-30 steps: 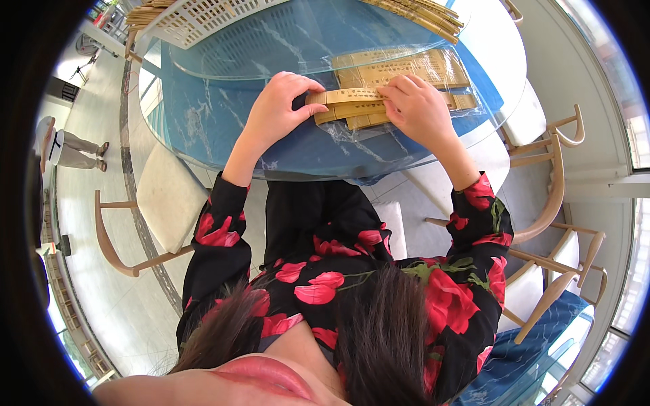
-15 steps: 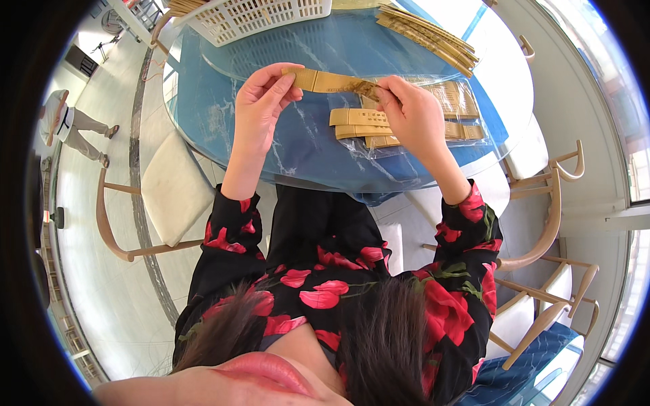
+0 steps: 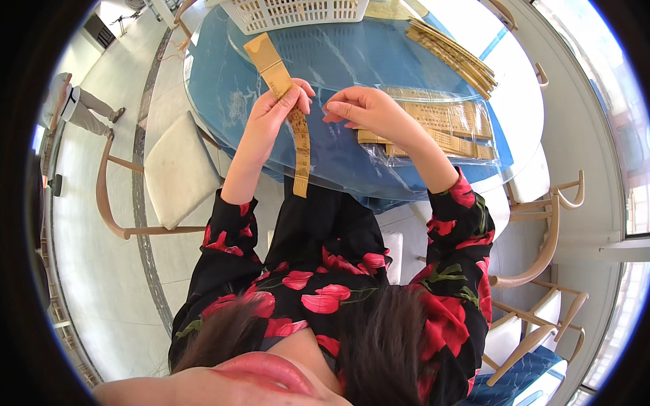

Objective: The person repeatedly picks up flat bamboo strips and thin sticks from a table, aligns them together, and places the assembled units into a white basket. The person handles items one at a time and continues the process throughout the clip.

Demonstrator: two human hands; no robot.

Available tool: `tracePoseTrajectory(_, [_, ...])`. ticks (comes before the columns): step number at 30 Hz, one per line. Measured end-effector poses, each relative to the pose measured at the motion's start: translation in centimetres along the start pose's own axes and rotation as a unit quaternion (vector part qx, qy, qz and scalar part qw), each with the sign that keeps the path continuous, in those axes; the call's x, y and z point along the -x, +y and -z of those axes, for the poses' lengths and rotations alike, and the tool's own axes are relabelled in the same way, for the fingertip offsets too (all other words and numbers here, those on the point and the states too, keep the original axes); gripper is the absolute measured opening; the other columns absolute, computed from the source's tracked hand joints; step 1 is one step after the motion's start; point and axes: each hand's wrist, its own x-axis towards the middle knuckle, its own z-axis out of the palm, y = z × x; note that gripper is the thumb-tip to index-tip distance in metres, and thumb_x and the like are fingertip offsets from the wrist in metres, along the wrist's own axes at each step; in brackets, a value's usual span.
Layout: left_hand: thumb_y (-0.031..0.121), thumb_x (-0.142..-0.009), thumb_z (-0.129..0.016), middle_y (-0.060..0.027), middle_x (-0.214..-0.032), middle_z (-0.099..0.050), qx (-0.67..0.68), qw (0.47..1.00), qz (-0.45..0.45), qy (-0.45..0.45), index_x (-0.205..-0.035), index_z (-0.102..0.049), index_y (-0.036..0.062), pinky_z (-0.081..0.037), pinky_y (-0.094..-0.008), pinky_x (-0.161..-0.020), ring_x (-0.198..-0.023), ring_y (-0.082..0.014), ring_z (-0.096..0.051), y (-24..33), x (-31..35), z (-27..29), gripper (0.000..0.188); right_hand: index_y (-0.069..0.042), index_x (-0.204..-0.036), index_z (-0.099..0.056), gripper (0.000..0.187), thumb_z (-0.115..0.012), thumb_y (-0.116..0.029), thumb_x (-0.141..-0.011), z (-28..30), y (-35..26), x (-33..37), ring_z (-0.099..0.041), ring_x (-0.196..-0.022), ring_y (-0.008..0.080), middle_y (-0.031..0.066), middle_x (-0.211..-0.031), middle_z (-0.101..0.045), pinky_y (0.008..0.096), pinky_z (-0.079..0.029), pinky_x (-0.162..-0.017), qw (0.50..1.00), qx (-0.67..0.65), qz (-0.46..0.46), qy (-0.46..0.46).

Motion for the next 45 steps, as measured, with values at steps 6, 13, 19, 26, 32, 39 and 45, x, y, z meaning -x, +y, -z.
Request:
tracePoseTrajectory(6, [0.031, -0.108, -0.053, -0.0033, -0.076, -0.063, -0.039, 0.931, 0.217, -0.292, -0.076, -0.057, 0.006, -0.048, -0.0282, -0.074, -0.073, -0.0124, -0.061, 2.2, 0.2, 3.8, 0.04, -0.004, -0.126, -0.068, 0.033, -0.061, -0.028, -0.105, 0.4, -4.6, -1.3, -0.066, -0.089, 0.009, 0.0051, -0.108, -0.071, 0.0209, -0.052, -0.076, 0.992, 0.084, 0.098, -0.002])
tracePoseTrajectory(13, [0.027, -0.093, -0.074, -0.0054, -0.094, -0.07, -0.372, 0.91, 0.083, -0.162, -0.106, -0.069, 0.0043, -0.052, -0.0338, -0.087, -0.094, -0.0205, -0.068, 2.6, -0.9, 5.4, 0.027, 0.0, -0.123, -0.068, 0.027, -0.06, -0.009, -0.099, 1.4, -2.7, -2.1, -0.072, -0.081, 0.0121, 0.0081, -0.101, -0.073, 0.0231, -0.058, -0.078, 0.998, 0.017, 0.055, 0.025])
tracePoseTrajectory(19, [0.024, -0.075, -0.084, -0.0087, -0.116, -0.067, -0.53, 0.8, -0.279, 0.013, -0.124, -0.066, 0.0085, -0.045, -0.0425, -0.101, -0.117, -0.0292, -0.06, -0.6, -0.7, 0.9, 0.055, 0.007, -0.13, -0.06, 0.034, -0.055, -0.004, -0.098, -1.0, 0.2, -2.1, -0.075, -0.092, 0.0183, 0.0122, -0.104, -0.072, 0.0263, -0.06, -0.086, 0.991, -0.106, -0.006, 0.079])
tracePoseTrajectory(26, [0.017, -0.078, -0.081, -0.0082, -0.103, -0.069, -0.439, 0.858, -0.265, -0.038, -0.115, -0.069, 0.0068, -0.049, -0.0422, -0.097, -0.105, -0.03, -0.063, -4.8, -0.7, 1.0, 0.04, 0.003, -0.121, -0.064, 0.032, -0.061, -0.015, -0.096, 0.0, 2.0, -1.3, -0.072, -0.089, 0.0126, 0.0084, -0.102, -0.072, 0.0248, -0.056, -0.079, 0.987, -0.063, -0.141, 0.052])
tracePoseTrajectory(32, [0.016, -0.08, -0.081, -0.0072, -0.106, -0.069, -0.408, 0.883, -0.229, -0.053, -0.12, -0.069, 0.0073, -0.048, -0.0411, -0.097, -0.106, -0.0299, -0.062, -5.2, 0.1, 1.5, 0.042, 0.0, -0.103, -0.072, 0.021, -0.062, -0.017, -0.096, 0.6, 2.1, -1.6, -0.067, -0.079, 0.0068, 0.0056, -0.093, -0.074, 0.0203, -0.051, -0.07, 0.982, -0.065, -0.175, -0.023])
tracePoseTrajectory(39, [0.015, -0.081, -0.08, -0.0073, -0.107, -0.07, -0.398, 0.891, -0.214, -0.049, -0.12, -0.069, 0.006, -0.048, -0.0411, -0.095, -0.105, -0.0303, -0.062, -5.4, 0.6, 1.5, 0.041, -0.001, -0.101, -0.072, 0.018, -0.068, -0.018, -0.094, 0.9, 2.8, -2.9, -0.065, -0.079, 0.0054, 0.0036, -0.09, -0.074, 0.0191, -0.05, -0.069, 0.983, -0.04, -0.166, -0.064])
tracePoseTrajectory(45, [0.013, -0.081, -0.079, -0.0067, -0.109, -0.07, -0.406, 0.889, -0.206, -0.058, -0.12, -0.069, 0.006, -0.049, -0.0399, -0.093, -0.104, -0.0286, -0.063, -5.5, 0.7, 1.4, 0.041, -0.001, -0.105, -0.073, 0.021, -0.065, -0.018, -0.095, 0.8, 3.3, -2.7, -0.065, -0.08, 0.0061, 0.0038, -0.089, -0.074, 0.0201, -0.052, -0.07, 0.98, -0.07, -0.175, -0.063])
